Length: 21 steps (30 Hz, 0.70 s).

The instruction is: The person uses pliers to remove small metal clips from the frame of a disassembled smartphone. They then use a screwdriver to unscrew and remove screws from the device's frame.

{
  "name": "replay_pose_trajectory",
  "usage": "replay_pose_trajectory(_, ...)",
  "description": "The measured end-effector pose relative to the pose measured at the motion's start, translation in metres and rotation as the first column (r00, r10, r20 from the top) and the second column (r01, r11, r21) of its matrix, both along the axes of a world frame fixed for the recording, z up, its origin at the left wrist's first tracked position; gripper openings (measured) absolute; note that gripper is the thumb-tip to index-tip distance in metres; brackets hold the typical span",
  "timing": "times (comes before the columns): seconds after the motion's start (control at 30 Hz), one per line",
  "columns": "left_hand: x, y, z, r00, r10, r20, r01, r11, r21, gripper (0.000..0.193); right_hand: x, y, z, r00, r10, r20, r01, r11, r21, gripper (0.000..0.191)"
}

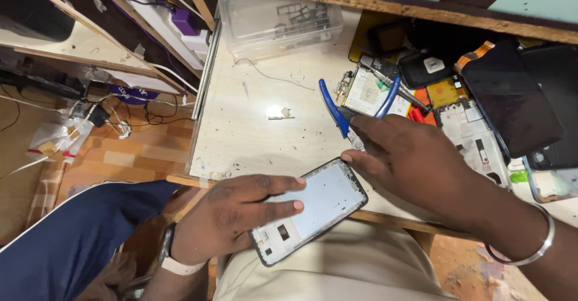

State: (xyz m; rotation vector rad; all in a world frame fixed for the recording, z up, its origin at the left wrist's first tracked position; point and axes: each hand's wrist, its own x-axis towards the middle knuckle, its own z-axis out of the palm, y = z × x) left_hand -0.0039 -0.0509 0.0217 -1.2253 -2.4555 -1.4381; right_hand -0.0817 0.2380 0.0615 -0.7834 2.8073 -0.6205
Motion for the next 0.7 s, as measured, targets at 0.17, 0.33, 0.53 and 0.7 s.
replay_pose_trajectory(0.17, -0.005, -0.006, -0.004, 0.996, -0.022, 0.089, 0.019, 0.999, 0.037, 0.053, -0.001, -0.013, 0.0, 0.995, -0.09, 0.052, 0.085, 0.993, 0.086, 0.039)
replay_pose_trajectory(0.33, -0.006, -0.008, -0.006, 0.995, -0.032, 0.098, 0.024, 0.996, 0.085, 0.049, 0.005, -0.001, 0.002, 0.964, -0.242, 0.108, 0.245, 0.969, -0.013, 0.029)
replay_pose_trajectory(0.53, -0.006, -0.008, -0.009, 0.996, -0.017, 0.089, 0.013, 0.999, 0.04, 0.046, 0.033, 0.032, -0.001, 0.903, -0.409, 0.133, 0.425, 0.802, -0.42, 0.023)
replay_pose_trajectory(0.7, -0.005, -0.005, -0.007, 0.999, 0.022, 0.038, -0.022, 1.0, -0.006, 0.051, 0.05, 0.03, -0.018, 0.921, -0.335, 0.198, 0.346, 0.471, -0.811, 0.08)
